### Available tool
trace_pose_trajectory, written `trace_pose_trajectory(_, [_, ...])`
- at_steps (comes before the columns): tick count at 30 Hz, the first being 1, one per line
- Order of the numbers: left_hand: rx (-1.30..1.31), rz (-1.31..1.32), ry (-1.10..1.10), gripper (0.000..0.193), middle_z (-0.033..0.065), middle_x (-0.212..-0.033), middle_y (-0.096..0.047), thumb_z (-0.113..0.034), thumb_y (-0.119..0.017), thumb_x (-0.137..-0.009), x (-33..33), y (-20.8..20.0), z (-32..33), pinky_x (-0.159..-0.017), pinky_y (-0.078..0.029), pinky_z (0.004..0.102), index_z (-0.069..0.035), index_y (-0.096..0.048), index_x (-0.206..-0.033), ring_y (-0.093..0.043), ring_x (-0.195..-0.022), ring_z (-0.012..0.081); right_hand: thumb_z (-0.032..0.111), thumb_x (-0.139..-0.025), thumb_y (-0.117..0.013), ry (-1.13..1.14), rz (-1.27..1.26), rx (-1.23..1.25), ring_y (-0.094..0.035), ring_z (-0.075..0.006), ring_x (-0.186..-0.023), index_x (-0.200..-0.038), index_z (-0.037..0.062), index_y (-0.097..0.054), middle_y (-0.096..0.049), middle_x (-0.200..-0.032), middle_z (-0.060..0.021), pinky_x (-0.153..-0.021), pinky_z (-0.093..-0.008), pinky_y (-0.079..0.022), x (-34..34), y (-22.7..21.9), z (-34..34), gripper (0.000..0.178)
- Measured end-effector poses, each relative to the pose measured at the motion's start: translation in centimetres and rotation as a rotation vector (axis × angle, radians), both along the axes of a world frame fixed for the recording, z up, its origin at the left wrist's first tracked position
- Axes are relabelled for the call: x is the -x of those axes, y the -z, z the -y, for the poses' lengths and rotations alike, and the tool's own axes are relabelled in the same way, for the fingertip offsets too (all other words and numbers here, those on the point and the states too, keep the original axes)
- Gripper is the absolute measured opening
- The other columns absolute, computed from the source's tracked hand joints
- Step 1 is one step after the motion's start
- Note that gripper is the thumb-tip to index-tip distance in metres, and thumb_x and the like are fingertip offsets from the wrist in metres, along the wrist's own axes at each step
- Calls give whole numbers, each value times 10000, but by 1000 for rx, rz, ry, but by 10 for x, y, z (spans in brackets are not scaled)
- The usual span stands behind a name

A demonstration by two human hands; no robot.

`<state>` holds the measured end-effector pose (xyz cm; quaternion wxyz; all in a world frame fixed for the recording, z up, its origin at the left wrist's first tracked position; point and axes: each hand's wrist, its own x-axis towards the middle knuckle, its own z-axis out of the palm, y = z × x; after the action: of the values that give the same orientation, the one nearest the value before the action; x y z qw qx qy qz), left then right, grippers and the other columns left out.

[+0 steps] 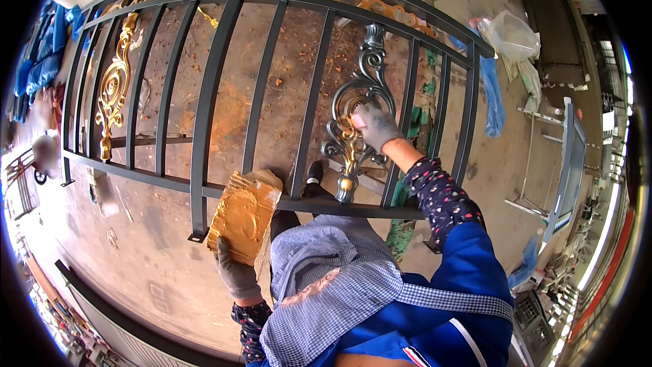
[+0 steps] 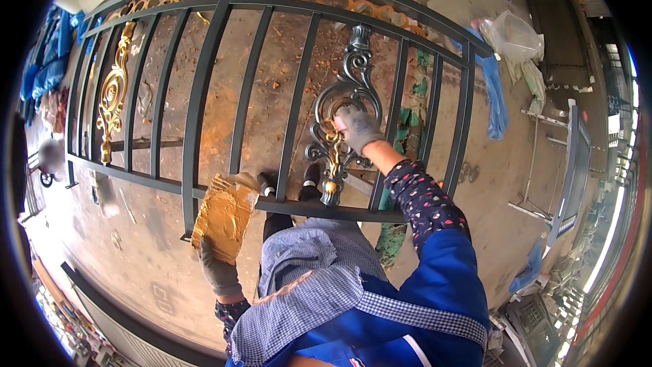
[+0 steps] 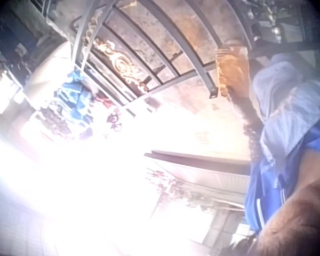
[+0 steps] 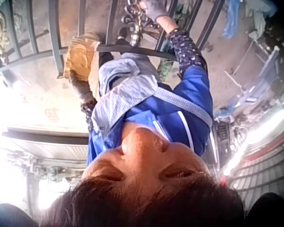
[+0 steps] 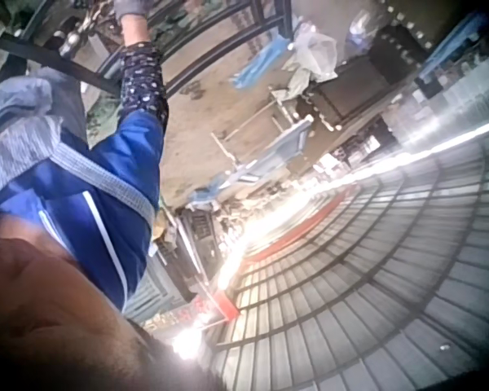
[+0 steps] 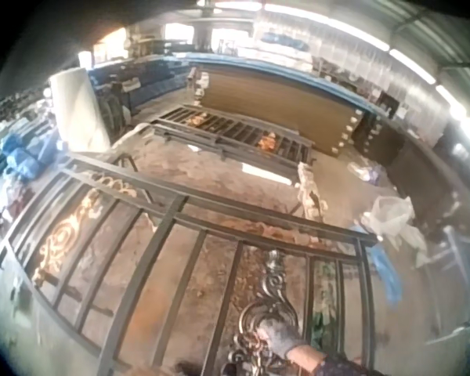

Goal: The person applies gold paint to the ornate scrollwork of a black metal gate using a pink sponge. They hold a gold paint tray in their left hand and repeatedly dip the sponge into a bucket to reload paint before continuing to cover the decorative metal elements.

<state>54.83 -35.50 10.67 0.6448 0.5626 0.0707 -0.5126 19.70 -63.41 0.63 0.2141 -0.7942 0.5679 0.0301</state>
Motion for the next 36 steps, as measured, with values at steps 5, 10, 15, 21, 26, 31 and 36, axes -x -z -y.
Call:
trace_pose_trajectory(5, [-5,-35,-15,522,131,-1359,-517,-319,-560,-978,2,8,-6,-1008,-472,416,-16,-444,-1385,-535,-1223,263,123,-791,-639,290,247,287,-627,-407,-878,-1025,96,-555,-621,-973,-191,-763,-490,-496,-21,4,55,250])
trace_pose_trajectory(10, [-13,9,-4,524,132,-1357,-520,-331,-554,-980,7,-1,1,-997,-476,407,-11,-444,-1381,-542,-1216,268,140,-775,-670,-24,295,105,-622,-411,-923,-1068,93,-569,-646,-993,-196,-803,-467,-504,-22,15,5,314])
trace_pose_trajectory(15, [-21,-3,-4,522,132,-1352,-523,-336,-542,-986,12,0,4,-988,-484,407,-10,-438,-1381,-551,-1206,269,183,-804,-635,111,162,74,-629,-394,-942,-1030,90,-584,-656,-981,-195,-787,-466,-501,-17,-10,35,250])
trace_pose_trajectory(21, [7,7,-25,510,128,-1346,-530,-327,-543,-987,12,1,4,-977,-493,404,-11,-446,-1375,-563,-1193,262,263,-789,-664,119,167,-56,-644,-392,-912,-1014,78,-575,-661,-928,-204,-778,-481,-504,-47,8,-14,304])
trace_pose_trajectory(26, [32,-8,-37,497,128,-1341,-535,-319,-544,-987,13,1,2,-977,-495,406,-15,-456,-1370,-561,-1196,260,260,-802,-665,116,122,41,-641,-392,-885,-984,82,-584,-658,-926,-193,-751,-483,-499,-32,-11,-10,267])
trace_pose_trajectory(31, [10,25,-34,505,132,-1326,-548,-329,-547,-984,12,6,0,-970,-500,409,-6,-460,-1363,-575,-1178,263,216,-831,-609,78,162,148,-647,-400,-841,-978,99,-577,-650,-920,-180,-720,-497,-504,-49,19,-17,191])
trace_pose_trajectory(36, [38,7,5,511,130,-1323,-550,-338,-544,-985,14,0,4,-977,-496,415,-6,-457,-1364,-573,-1181,261,236,-827,-622,238,-49,73,-644,-396,-869,-988,125,-586,-650,-933,-173,-752,-489,-508,12,1,-14,199])
